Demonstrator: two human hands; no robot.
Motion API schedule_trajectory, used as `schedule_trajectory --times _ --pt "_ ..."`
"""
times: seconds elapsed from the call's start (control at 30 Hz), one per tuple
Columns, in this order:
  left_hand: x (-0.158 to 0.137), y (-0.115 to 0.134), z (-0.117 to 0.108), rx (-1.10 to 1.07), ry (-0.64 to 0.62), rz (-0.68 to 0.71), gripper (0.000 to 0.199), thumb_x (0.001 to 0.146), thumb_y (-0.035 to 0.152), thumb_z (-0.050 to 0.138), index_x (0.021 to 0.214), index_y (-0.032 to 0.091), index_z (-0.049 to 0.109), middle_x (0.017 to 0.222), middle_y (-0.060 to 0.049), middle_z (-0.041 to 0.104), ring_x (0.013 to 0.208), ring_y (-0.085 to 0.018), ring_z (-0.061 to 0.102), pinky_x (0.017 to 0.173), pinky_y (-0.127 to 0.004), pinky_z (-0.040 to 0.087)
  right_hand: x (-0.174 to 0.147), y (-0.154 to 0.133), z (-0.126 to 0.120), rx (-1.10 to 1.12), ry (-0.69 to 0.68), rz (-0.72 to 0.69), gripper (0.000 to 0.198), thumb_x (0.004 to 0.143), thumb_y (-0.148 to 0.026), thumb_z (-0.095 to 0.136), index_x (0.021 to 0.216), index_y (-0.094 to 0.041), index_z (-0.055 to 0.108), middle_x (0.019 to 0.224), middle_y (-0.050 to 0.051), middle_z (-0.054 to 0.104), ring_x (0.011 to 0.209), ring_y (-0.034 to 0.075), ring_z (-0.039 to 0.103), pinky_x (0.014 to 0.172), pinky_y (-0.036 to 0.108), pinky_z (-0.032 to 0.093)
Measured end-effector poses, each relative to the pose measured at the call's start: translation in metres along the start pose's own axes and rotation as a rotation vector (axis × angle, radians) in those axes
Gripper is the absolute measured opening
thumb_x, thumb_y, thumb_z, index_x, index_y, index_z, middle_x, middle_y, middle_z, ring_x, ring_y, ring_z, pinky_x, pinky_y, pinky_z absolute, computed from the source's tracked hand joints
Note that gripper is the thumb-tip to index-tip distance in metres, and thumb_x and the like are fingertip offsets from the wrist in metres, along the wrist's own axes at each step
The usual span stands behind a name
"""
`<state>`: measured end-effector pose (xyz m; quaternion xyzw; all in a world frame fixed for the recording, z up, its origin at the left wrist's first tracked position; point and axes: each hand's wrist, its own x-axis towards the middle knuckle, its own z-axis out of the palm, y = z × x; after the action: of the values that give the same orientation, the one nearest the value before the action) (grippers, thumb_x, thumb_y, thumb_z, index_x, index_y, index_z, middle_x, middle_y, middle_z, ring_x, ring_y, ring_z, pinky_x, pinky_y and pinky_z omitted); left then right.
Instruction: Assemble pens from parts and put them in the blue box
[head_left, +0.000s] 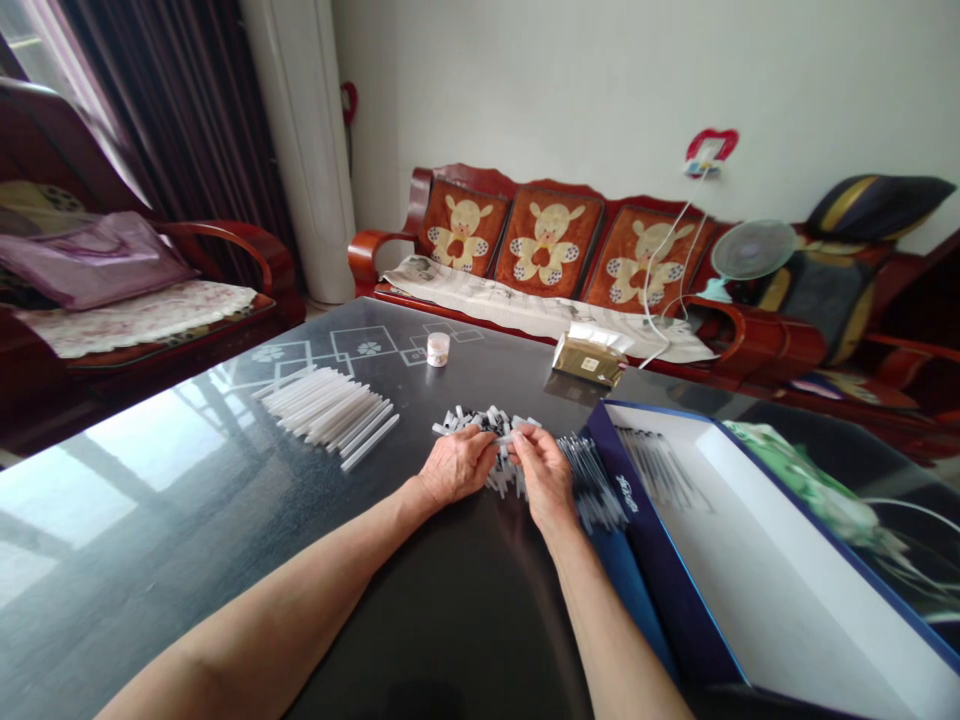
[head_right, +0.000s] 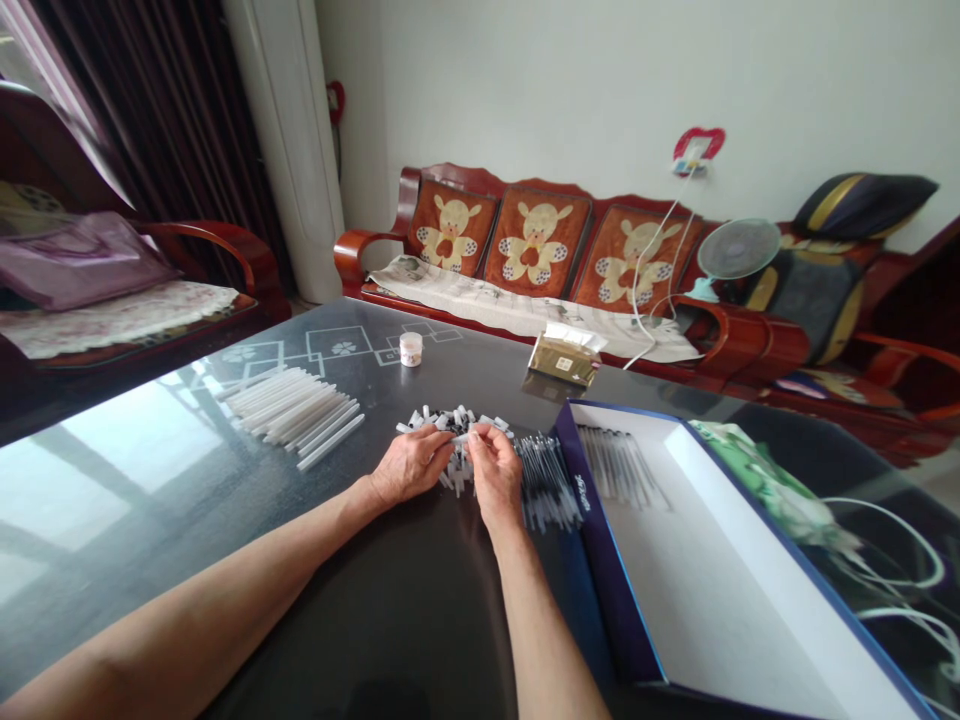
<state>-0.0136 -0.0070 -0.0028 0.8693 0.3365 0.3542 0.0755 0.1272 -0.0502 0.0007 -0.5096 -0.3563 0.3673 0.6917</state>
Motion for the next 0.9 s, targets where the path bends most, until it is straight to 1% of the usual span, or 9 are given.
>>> schedule_trajectory --times 0.1,0.2,0.33,0.43,0.6,0.7,0.8,0.83,0.9 --pt "0.0010 -0.0004 -0.0036 -0.024 -0.028 0.044 0.029 0.095 0.027 0.039 0.100 0.017 0.065 0.080 -0.006 0.060 0.069 -0.016 0.060 0.062 -0.026 0.046 0.0015 -0.0008 -0.0036 0.002 -0.061 0.015 0.039 0.064 -0.042 0.076 0.095 -0.019 0.067 0.083 0.001 0.069 0.071 0.014 0.064 0.069 0.029 0.053" --pt "0.0013 -0.0003 -0.0048 -0.041 -0.059 0.077 0.028 0.095 0.024 0.037 0.096 0.016 0.064 0.077 -0.006 0.058 0.069 -0.016 0.058 0.063 -0.025 0.045 0.0018 -0.0005 -0.0062 0.006 -0.088 0.037 0.036 0.064 -0.042 0.076 0.091 -0.019 0.069 0.085 0.003 0.071 0.072 0.016 0.065 0.070 0.031 0.054" --pt "0.0004 0.0001 -0.0038 -0.028 -0.080 0.081 0.028 0.096 0.024 0.036 0.090 0.015 0.062 0.075 -0.005 0.056 0.068 -0.015 0.056 0.061 -0.025 0.043 0.0009 -0.0005 -0.0070 0.026 -0.054 0.082 0.036 0.061 -0.041 0.079 0.087 -0.018 0.070 0.081 0.003 0.071 0.067 0.016 0.064 0.070 0.033 0.055" --pt "-0.0011 0.0005 -0.0037 0.022 -0.090 0.083 0.028 0.096 0.023 0.035 0.089 0.015 0.061 0.075 -0.004 0.056 0.067 -0.015 0.054 0.060 -0.024 0.042 -0.0010 -0.0027 -0.0051 0.048 -0.026 0.112 0.039 0.057 -0.041 0.081 0.085 -0.017 0.071 0.076 0.002 0.070 0.063 0.016 0.063 0.068 0.034 0.055" --pt "-0.0027 0.0014 -0.0034 0.128 -0.100 0.119 0.027 0.095 0.019 0.034 0.092 0.015 0.061 0.079 -0.005 0.057 0.073 -0.016 0.055 0.065 -0.025 0.044 -0.0040 -0.0067 -0.0001 0.098 0.029 0.174 0.041 0.051 -0.039 0.085 0.082 -0.015 0.071 0.069 0.001 0.068 0.060 0.014 0.061 0.064 0.031 0.054" --pt "-0.0027 0.0009 -0.0013 0.166 -0.087 0.127 0.028 0.095 0.018 0.034 0.096 0.015 0.061 0.081 -0.005 0.058 0.078 -0.017 0.056 0.067 -0.025 0.045 -0.0038 -0.0043 0.0011 0.108 0.037 0.204 0.041 0.051 -0.039 0.084 0.081 -0.016 0.069 0.068 0.000 0.067 0.060 0.015 0.061 0.064 0.031 0.054" --pt "-0.0012 -0.0013 0.0002 0.186 -0.074 0.121 0.026 0.095 0.019 0.036 0.100 0.017 0.062 0.083 -0.005 0.059 0.078 -0.017 0.056 0.066 -0.026 0.045 -0.0027 -0.0003 -0.0002 0.061 0.012 0.155 0.037 0.058 -0.041 0.080 0.083 -0.017 0.067 0.071 0.001 0.067 0.062 0.016 0.062 0.066 0.033 0.054" --pt "-0.0004 -0.0025 0.0000 0.197 -0.065 0.124 0.026 0.095 0.019 0.037 0.102 0.017 0.062 0.084 -0.005 0.060 0.079 -0.017 0.056 0.067 -0.027 0.045 -0.0023 0.0002 -0.0012 0.011 -0.002 0.115 0.034 0.062 -0.042 0.077 0.083 -0.018 0.066 0.071 0.000 0.066 0.063 0.016 0.062 0.066 0.033 0.053" --pt "0.0013 -0.0051 -0.0010 0.229 -0.032 0.148 0.025 0.095 0.021 0.040 0.105 0.018 0.063 0.086 -0.006 0.061 0.080 -0.019 0.056 0.073 -0.030 0.046 -0.0021 -0.0014 -0.0036 -0.177 -0.047 -0.001 0.026 0.069 -0.041 0.069 0.082 -0.019 0.065 0.069 0.000 0.065 0.062 0.016 0.061 0.065 0.032 0.052"
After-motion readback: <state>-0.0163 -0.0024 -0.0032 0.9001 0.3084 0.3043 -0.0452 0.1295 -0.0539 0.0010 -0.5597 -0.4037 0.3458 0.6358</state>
